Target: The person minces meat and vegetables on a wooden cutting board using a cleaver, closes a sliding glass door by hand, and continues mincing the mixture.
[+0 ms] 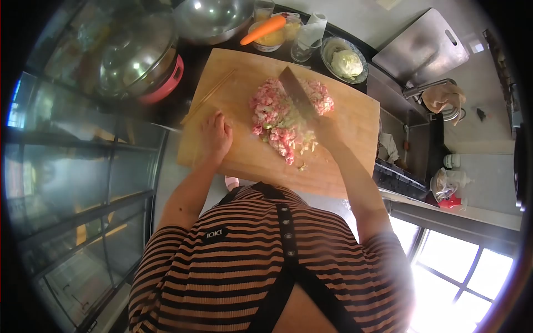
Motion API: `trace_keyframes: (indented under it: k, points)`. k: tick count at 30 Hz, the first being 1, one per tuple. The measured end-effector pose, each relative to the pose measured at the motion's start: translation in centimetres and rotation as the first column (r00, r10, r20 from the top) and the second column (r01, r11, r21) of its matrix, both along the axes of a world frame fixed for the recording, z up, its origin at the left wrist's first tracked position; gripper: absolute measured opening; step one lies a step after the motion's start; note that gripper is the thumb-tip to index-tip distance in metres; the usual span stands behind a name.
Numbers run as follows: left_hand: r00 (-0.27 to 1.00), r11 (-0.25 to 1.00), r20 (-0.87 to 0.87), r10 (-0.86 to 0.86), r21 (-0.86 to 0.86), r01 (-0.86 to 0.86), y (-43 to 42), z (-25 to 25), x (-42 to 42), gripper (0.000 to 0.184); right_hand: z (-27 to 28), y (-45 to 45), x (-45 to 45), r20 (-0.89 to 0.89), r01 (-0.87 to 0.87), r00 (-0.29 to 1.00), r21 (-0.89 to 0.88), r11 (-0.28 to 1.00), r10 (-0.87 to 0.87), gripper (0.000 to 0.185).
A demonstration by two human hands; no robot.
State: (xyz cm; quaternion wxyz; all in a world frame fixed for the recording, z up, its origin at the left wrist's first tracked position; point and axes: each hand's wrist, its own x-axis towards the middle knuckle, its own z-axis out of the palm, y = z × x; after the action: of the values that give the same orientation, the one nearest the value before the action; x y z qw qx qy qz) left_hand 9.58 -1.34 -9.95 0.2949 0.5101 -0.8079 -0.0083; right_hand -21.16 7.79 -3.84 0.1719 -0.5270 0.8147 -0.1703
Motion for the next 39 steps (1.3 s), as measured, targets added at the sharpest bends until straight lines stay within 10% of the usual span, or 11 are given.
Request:
trace_keyframes:
  k: [4, 8, 14, 17, 25, 28, 34, 37, 39]
  points:
    - [0.999, 1.000, -0.033, 0.015, 0.027, -0.014, 0.2, 0.4, -0.3, 0.025, 7.0, -0.3, 1.3, 0.099, 0.077, 0.993, -0.136, 0.988, -0.064, 0.034]
    - [0.999, 1.000, -0.030, -0.016, 0.016, 0.016, -0.1, 0.5, -0.3, 0.025, -2.6, 0.4, -1.5, 0.103, 0.079, 0.990, 0.137, 0.987, -0.093, 0.036]
    - [1.000, 0.999, 0.014, -0.006, -0.044, 0.007, 0.1, 0.0, -0.1, 0.026, 8.4, 0.1, 2.2, 0.240, 0.159, 0.958, -0.002, 0.987, -0.154, 0.039]
    - [1.000, 0.998, 0.006, -0.025, -0.051, 0.025, 0.2, 0.2, -0.1, 0.026, -2.3, 0.9, 0.5, -0.007, -0.006, 1.000, 0.082, 0.997, 0.006, 0.038]
    - [1.000, 1.000, 0.013, 0.000, -0.016, 0.000, 0.0, 0.4, -0.2, 0.027, 4.7, 0.2, 1.4, 0.066, 0.135, 0.989, -0.093, 0.987, -0.129, 0.035]
    - [0.999, 1.000, 0.029, -0.014, -0.021, 0.015, 0.4, 0.2, 0.1, 0.026, -3.6, 1.0, -1.4, 0.054, -0.013, 0.998, 0.023, 1.000, 0.012, 0.034]
    - [1.000, 0.999, -0.006, 0.009, 0.046, -0.008, 0.4, 0.4, -0.2, 0.026, 8.3, 0.2, 1.9, 0.113, 0.087, 0.991, -0.080, 0.993, -0.078, 0.036]
    - [1.000, 0.999, 0.005, -0.012, 0.030, 0.012, 0.1, 0.5, -0.1, 0.026, -1.7, 0.8, -0.4, -0.228, 0.028, 0.974, 0.048, 0.998, -0.016, 0.037]
    - [1.000, 1.000, -0.010, -0.009, 0.008, 0.009, -0.6, 0.7, -0.4, 0.025, -1.3, -0.3, -1.7, 0.029, 0.046, 0.998, 0.060, 0.997, -0.048, 0.036]
